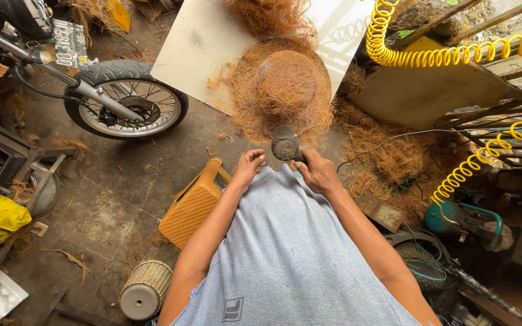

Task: The person shapes a coco fiber hat by hand, then uses a spray gun to apply a coating, followed by drying with a hair dryer. Finally, the person applies a liquid from a green bottle to the hat.

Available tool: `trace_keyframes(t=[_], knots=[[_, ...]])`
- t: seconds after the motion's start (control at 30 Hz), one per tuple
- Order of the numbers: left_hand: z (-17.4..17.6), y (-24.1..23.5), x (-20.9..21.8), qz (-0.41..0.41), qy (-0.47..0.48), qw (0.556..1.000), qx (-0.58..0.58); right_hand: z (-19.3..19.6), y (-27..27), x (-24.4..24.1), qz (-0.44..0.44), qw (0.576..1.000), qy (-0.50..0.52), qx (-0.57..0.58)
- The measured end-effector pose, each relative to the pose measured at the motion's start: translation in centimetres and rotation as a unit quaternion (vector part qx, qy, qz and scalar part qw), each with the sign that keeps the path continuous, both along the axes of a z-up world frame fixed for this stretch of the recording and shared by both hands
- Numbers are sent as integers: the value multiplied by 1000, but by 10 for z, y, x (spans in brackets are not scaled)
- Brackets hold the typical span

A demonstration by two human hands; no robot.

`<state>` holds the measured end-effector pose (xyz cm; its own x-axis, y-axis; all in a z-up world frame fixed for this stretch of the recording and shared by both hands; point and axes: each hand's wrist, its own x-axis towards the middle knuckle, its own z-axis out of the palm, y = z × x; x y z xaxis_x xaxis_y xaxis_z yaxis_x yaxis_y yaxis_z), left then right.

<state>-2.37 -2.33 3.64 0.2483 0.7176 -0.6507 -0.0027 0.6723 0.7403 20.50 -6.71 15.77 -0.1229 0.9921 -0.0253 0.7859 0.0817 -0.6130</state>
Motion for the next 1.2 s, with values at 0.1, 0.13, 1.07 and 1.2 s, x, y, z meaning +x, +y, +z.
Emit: trace_keyframes(t=[0.1, 0.13, 1.07, 1.2], knots=[[0, -2, -1, -6, 15, 1000, -13, -19, -13, 22, -47, 998, -38, -21], [-2, -2, -1, -4, 15, 1000, -16, -18, -14, 28, -76, 996, -23, -36], [42, -1, -11, 28, -18, 999, -26, -12, 53, -37, 24, 999, -26, 4], [-19, -6, -13, 37, -27, 999, -25, 8, 87, -53, 48, 998, -39, 25]])
